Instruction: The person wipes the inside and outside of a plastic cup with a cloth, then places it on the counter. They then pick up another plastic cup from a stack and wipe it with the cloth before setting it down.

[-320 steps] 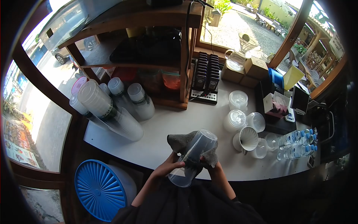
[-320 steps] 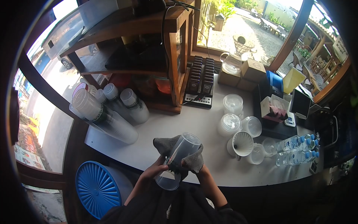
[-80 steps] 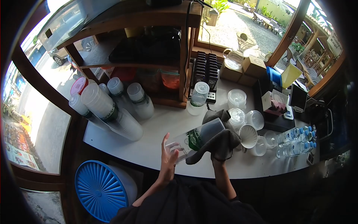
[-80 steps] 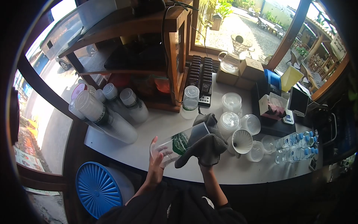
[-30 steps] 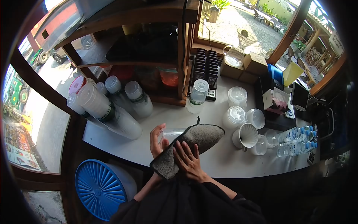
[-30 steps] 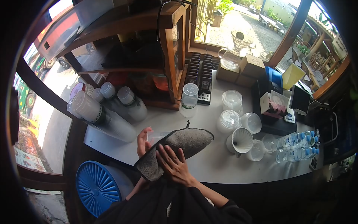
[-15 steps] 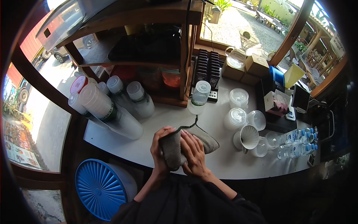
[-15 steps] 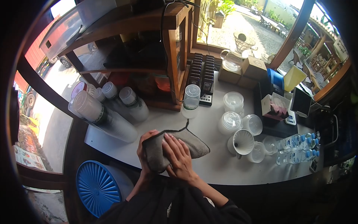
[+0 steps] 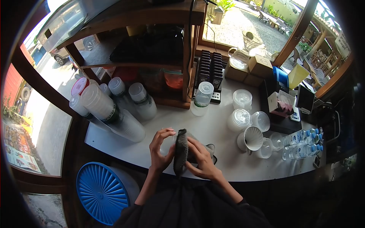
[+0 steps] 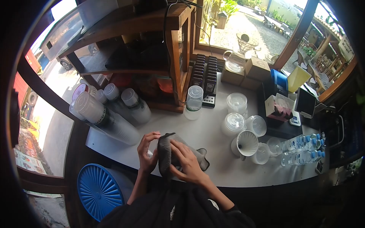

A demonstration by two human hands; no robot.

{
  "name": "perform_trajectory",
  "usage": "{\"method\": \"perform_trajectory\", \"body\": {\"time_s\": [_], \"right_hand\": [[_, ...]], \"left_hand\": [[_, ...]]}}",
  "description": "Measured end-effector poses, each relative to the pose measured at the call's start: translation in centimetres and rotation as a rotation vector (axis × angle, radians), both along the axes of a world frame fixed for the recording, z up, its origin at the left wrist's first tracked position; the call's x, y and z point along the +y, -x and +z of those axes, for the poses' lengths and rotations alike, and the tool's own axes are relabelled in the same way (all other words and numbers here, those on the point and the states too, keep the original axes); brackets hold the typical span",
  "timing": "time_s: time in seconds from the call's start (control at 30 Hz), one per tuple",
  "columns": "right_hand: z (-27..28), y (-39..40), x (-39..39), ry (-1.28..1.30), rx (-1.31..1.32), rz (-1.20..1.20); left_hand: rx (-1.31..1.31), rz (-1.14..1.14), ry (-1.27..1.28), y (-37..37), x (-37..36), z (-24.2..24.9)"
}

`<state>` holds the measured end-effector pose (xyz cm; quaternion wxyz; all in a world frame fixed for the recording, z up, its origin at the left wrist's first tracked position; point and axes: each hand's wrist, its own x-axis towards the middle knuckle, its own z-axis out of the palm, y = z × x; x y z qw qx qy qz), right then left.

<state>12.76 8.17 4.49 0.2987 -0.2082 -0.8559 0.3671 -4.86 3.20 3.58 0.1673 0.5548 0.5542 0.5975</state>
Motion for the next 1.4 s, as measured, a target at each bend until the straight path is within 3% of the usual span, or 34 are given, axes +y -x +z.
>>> {"method": "perform_trajectory", "body": {"time_s": [0.1, 0.3, 0.4, 0.5, 0.6, 0.63, 0.73, 0.83, 0.87, 0.93, 1.03, 1.07, 1.2, 1.33, 1.4], "right_hand": [[0.9, 0.9, -0.3, -0.098, -0.035, -0.060], [1.7, 0.1, 3.0, 0.529, -0.164, 0.219], [-3.5, -0.4, 4.4, 0.817, -0.106, 0.327], [-7.9, -1.7, 3.6, 1.452, -0.070, 0.259], [-6.2, -2.0, 2.7, 1.405, -0.039, 0.152], [-5.1, -1.9, 2.6, 1.241, -0.059, 0.207], [-1.5, -1.2, 3.1, 0.820, -0.197, 0.292], [-0.8, -0.3, 2.7, 0.731, -0.038, 0.226], [-2.0, -0.4, 2.9, 0.885, 0.008, 0.245], [-5.9, -1.3, 4.2, 0.983, -0.132, 0.340], [-7.2, -3.9, 5.1, 1.009, -0.311, 0.425], [-9.5, -5.5, 5.0, 0.982, -0.255, 0.344], [-9.2, -6.9, 4.0, 1.089, 0.077, -0.077], [-7.2, -3.6, 3.5, 0.915, 0.655, -0.406], [-6.5, -2.4, 3.1, 1.034, 0.884, -0.554]], "left_hand": [[0.080, -0.065, -0.041, -0.3, -0.2, 0.1], [0.010, -0.277, -0.043, -0.6, -0.7, 0.1], [0.026, -0.401, -0.051, -1.0, -0.9, 1.7], [0.052, -0.510, -0.053, -0.7, -0.6, 2.2], [-0.090, -0.511, -0.042, 0.5, -0.3, 1.0], [-0.119, -0.485, -0.031, 1.0, -0.3, 0.4], [-0.038, -0.438, 0.012, 2.0, 0.1, 0.3], [0.087, -0.407, 0.034, 0.3, 0.2, 1.4], [0.163, -0.402, 0.017, 0.4, 0.5, 1.8], [0.043, -0.391, 0.054, 0.5, 0.5, 1.5], [-0.065, -0.277, 0.035, 1.9, 0.5, 0.7], [-0.095, -0.227, 0.020, 2.5, 0.4, 0.8], [-0.212, -0.032, -0.049, 2.2, 0.2, -0.4], [-0.340, 0.227, -0.048, -1.9, 0.6, 0.0], [-0.363, 0.279, -0.024, -3.2, 0.4, -0.3]]}}
